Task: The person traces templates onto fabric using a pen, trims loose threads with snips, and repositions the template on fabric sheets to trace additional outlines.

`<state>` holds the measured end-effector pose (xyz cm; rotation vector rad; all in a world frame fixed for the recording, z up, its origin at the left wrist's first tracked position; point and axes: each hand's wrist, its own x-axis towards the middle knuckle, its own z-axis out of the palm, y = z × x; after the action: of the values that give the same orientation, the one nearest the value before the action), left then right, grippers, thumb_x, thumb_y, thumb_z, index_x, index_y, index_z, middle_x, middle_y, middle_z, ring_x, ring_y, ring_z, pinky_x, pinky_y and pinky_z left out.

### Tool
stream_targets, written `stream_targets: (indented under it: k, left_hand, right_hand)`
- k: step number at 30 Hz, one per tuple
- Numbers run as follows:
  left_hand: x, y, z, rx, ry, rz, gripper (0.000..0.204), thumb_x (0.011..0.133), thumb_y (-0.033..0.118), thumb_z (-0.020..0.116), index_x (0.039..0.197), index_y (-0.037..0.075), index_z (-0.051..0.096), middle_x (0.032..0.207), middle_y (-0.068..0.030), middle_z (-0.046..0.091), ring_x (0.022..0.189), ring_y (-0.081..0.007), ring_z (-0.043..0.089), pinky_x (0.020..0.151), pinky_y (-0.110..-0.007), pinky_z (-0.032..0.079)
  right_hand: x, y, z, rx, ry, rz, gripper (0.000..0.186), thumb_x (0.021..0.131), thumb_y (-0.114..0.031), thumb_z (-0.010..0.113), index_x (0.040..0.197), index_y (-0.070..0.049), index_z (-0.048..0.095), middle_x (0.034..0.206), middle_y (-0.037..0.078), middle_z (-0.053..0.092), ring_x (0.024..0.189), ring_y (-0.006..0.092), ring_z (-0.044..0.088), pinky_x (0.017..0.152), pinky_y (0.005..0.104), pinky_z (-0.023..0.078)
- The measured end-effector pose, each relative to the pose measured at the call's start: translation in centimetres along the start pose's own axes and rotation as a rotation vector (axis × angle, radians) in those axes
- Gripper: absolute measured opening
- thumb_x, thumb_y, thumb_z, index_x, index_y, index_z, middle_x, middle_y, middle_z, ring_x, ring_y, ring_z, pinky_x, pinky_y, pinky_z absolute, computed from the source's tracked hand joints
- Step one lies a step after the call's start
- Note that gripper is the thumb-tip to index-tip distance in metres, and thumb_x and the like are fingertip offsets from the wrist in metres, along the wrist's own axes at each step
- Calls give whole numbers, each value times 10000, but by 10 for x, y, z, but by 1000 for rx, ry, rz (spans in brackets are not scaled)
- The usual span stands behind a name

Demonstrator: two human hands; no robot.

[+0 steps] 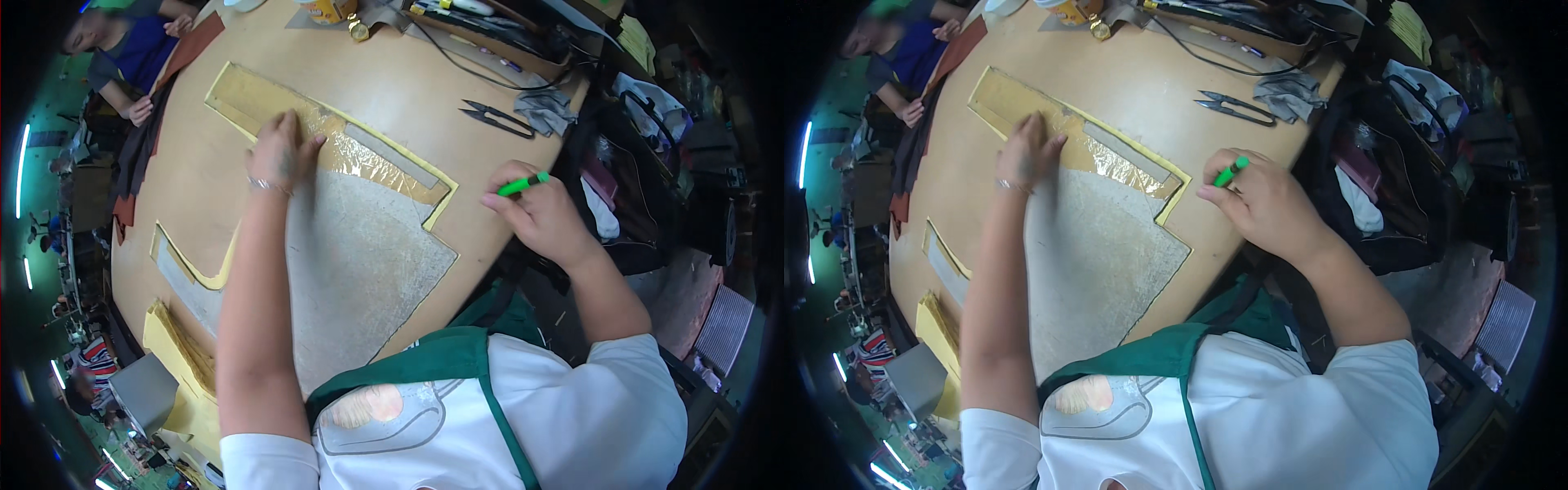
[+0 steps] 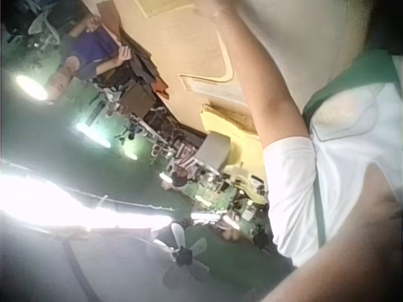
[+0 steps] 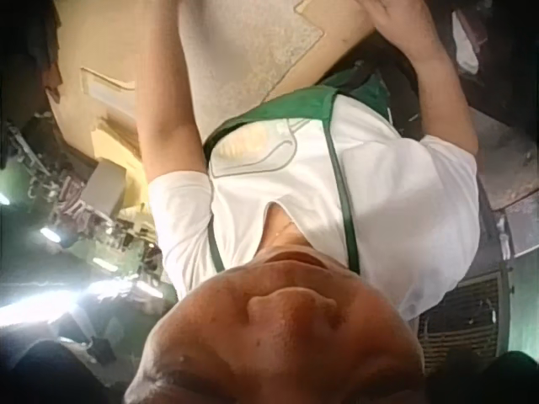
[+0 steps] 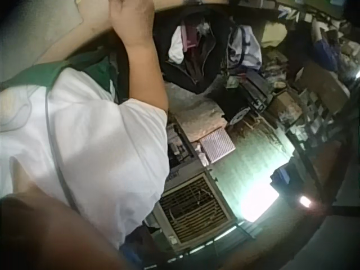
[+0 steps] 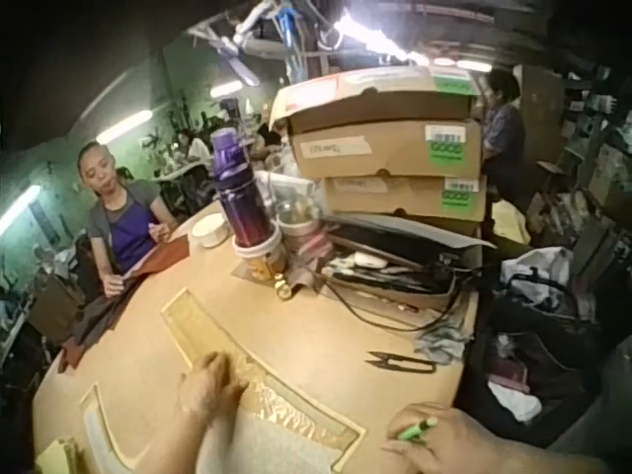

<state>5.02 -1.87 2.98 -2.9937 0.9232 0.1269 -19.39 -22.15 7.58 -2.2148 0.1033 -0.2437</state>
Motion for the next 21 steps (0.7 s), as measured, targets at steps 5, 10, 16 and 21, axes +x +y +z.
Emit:
stream_targets:
  k: [5, 10, 16, 21]
  left_hand:
    - [-84, 57, 17, -104, 250, 256, 424, 779, 367, 546, 1161, 191, 489, 1259, -53, 413, 1200, -273, 344, 907, -559, 278]
    - [-109, 88, 15, -141, 136, 232, 418, 818, 374, 472, 1217, 255, 439, 1323, -47, 326, 1259, -341, 197, 888, -663, 191]
    - [-110, 89, 22, -133, 125, 200, 416, 823, 372, 460, 1226, 277, 428, 1327, -38, 326, 1249, -351, 215, 870, -668, 209]
    - [-110, 91, 23, -145, 131, 196, 413, 816, 372, 465, 1217, 279, 436, 1319, -33, 334, 1247, -352, 215, 861, -670, 220]
  right_hand:
    - [18, 51, 49, 486, 296, 85, 115, 790, -103, 575, 784, -20, 496, 696, 79, 528, 599, 141, 532, 572, 259, 425]
    - [62, 70, 82, 575, 351, -37, 114, 790, -106, 584, 788, -27, 502, 671, 62, 521, 594, 112, 525, 561, 252, 426]
    - [106, 47, 99, 319, 305, -61, 127, 783, -128, 596, 821, -39, 513, 696, 56, 554, 615, 110, 527, 591, 257, 434]
    - [130, 35, 107, 277, 247, -69, 171, 768, -196, 585, 795, -39, 522, 748, 118, 567, 683, 264, 566, 621, 330, 442]
